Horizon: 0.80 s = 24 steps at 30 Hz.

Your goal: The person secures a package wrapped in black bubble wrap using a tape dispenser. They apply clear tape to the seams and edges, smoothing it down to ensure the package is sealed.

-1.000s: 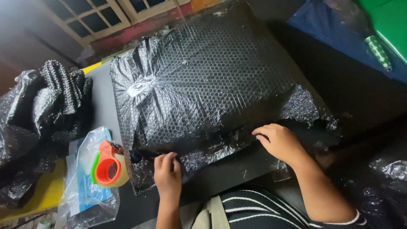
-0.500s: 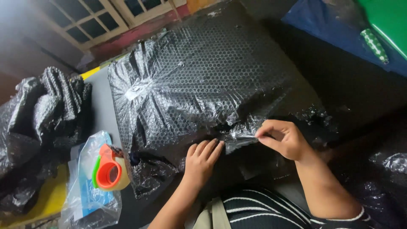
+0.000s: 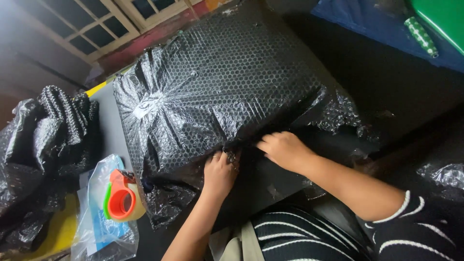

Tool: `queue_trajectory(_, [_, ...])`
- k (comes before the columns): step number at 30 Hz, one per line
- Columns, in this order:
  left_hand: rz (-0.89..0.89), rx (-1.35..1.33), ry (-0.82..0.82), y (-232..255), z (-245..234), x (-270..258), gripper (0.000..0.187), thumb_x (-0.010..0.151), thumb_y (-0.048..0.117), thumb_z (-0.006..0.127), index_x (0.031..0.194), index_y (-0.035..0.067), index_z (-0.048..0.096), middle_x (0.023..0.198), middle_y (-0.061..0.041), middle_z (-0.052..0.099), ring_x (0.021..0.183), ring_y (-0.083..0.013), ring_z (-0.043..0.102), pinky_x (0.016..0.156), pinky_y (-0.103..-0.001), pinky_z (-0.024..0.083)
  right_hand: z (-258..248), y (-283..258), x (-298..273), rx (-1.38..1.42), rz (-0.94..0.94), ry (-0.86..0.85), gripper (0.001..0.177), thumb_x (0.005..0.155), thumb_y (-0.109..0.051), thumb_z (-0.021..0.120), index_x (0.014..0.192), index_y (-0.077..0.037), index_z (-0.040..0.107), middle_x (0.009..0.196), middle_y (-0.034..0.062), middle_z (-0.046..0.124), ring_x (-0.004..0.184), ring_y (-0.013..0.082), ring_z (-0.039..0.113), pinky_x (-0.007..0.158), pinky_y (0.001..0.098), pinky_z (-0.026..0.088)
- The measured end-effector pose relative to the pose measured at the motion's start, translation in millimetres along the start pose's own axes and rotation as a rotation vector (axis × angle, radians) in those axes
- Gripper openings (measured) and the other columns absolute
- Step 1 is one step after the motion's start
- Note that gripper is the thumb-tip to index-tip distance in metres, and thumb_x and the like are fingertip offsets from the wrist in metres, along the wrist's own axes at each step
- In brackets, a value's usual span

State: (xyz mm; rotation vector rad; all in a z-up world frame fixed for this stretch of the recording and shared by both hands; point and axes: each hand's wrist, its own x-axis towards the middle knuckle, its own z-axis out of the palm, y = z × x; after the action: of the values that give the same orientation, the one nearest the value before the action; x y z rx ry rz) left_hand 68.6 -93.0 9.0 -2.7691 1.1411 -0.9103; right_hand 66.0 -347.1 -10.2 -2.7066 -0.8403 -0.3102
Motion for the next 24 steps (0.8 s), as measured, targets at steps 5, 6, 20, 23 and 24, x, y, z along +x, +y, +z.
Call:
queue_trajectory(5, [0.031, 0.042, -0.010, -5.1, 38.9, -28.6, 0.009, 0.078, 0.017, 0.069, 0.083, 0.014, 0.075, 0.089, -0.007, 0.061, 0.088, -0.0307, 0.062, 0.067, -0.042, 0.049, 28.9, 10.1, 4.1, -0.134, -0.079, 0.148, 0.012, 0.087, -0.017, 0.069, 0.098, -0.015, 0.071, 0.085, 0.0023, 0.069, 0.074, 0.0226, 0.068, 0.066, 0.0364, 0.056])
queue_trajectory(6, [0.036, 0.032, -0.036, -6.5, 49.4, -36.5, 0.019, 0.082, 0.024, 0.068, 0.094, 0.011, 0.074, 0.095, -0.009, 0.060, 0.091, -0.0333, 0.061, 0.070, -0.044, 0.048, 25.0, 9.7, 4.6, -0.133, -0.062, 0.088, 0.013, 0.086, -0.024, 0.071, 0.097, -0.017, 0.071, 0.085, 0.0016, 0.069, 0.075, 0.0229, 0.068, 0.064, 0.0379, 0.057])
queue_trajectory(20, [0.031, 0.084, -0.146, 1.2, 26.8, -24.5, 0.036, 0.091, 0.029, 0.064, 0.124, 0.015, 0.066, 0.098, -0.005, 0.070, 0.098, -0.0286, 0.065, 0.063, -0.039, 0.053, 21.7, -4.1, 10.1, -0.181, 0.088, 0.004, 0.023, 0.080, -0.035, 0.072, 0.074, -0.013, 0.076, 0.078, 0.0050, 0.065, 0.067, 0.0271, 0.066, 0.054, 0.0428, 0.055])
queue_trajectory(23, [0.030, 0.035, -0.175, -0.5, 27.1, -24.9, 0.021, 0.093, 0.029, 0.062, 0.110, 0.019, 0.067, 0.100, -0.005, 0.070, 0.097, -0.0291, 0.067, 0.060, -0.037, 0.053, 32.5, -6.4, 8.1, -0.262, -0.063, 0.147, 0.021, 0.069, -0.035, 0.079, 0.072, -0.016, 0.071, 0.077, 0.0012, 0.060, 0.068, 0.0256, 0.063, 0.055, 0.0412, 0.052])
queue_trajectory(24, [0.031, 0.046, -0.163, -2.0, 33.3, -28.1, 0.017, 0.092, 0.028, 0.061, 0.107, 0.021, 0.066, 0.096, -0.004, 0.069, 0.094, -0.0286, 0.067, 0.057, -0.036, 0.052, 26.9, -10.8, 8.9, -0.248, -0.160, 0.214, 0.023, 0.069, -0.033, 0.080, 0.074, -0.016, 0.067, 0.078, 0.0012, 0.056, 0.073, 0.0255, 0.059, 0.062, 0.0402, 0.051])
